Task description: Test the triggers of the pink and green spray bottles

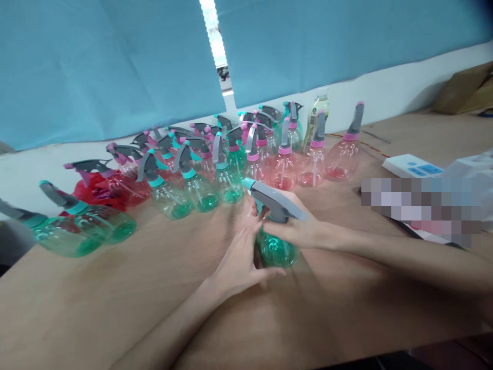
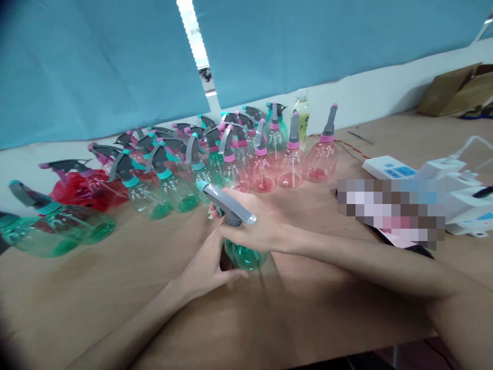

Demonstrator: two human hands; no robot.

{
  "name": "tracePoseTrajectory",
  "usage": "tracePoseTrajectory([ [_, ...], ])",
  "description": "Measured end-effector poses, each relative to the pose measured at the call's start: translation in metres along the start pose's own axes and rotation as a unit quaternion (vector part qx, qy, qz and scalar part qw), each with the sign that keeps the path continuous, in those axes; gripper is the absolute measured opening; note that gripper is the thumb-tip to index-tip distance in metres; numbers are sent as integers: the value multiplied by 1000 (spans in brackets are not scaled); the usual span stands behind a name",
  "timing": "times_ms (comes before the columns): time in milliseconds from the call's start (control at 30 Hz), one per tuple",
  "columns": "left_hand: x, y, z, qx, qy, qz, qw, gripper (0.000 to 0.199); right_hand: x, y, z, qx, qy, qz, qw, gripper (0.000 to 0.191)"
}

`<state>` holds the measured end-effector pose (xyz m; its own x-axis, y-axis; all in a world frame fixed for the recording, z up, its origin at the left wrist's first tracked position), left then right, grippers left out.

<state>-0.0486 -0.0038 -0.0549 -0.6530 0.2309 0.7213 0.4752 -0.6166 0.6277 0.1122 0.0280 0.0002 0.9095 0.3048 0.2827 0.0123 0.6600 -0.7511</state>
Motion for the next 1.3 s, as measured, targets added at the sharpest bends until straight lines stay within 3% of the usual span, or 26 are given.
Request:
tracePoseTrajectory([
  [267,-1,1,-1,5,-9,2,1000,100,0,1,-1,2,11,-4,1000,22],
  [467,2,4,1,-12,-2,-3,1000,96,1,10,-1,-19,-23,-10,1000,46],
  [600,2,4,1,-4,-6,-14,1000,91,3,9,-1,-19,-22,-10,1000,47],
  [867,1,8,1,-7,21,-11,1000,99,10,-1,1,-69,-112,131,983,51],
  [1167,-1,2,-2,57,-9,-3,998,95,6,1,1,-54,-63,77,994,45],
  [1300,-1,2,-2,37,-3,-3,999,98,2,8,0,-49,-45,54,996,52],
])
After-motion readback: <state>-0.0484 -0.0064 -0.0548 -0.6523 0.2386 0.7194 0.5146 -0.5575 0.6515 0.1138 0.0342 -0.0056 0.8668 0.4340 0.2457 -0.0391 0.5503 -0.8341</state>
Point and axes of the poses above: each hand's wrist, its own z-axis towards the middle knuckle, its own x-axis out of the back of the hand, y = z × x, the point moved 2 cm from there along z, towards the middle knuckle, and after that the axes turned 4 degrees about -z, right-handed, at the moved point
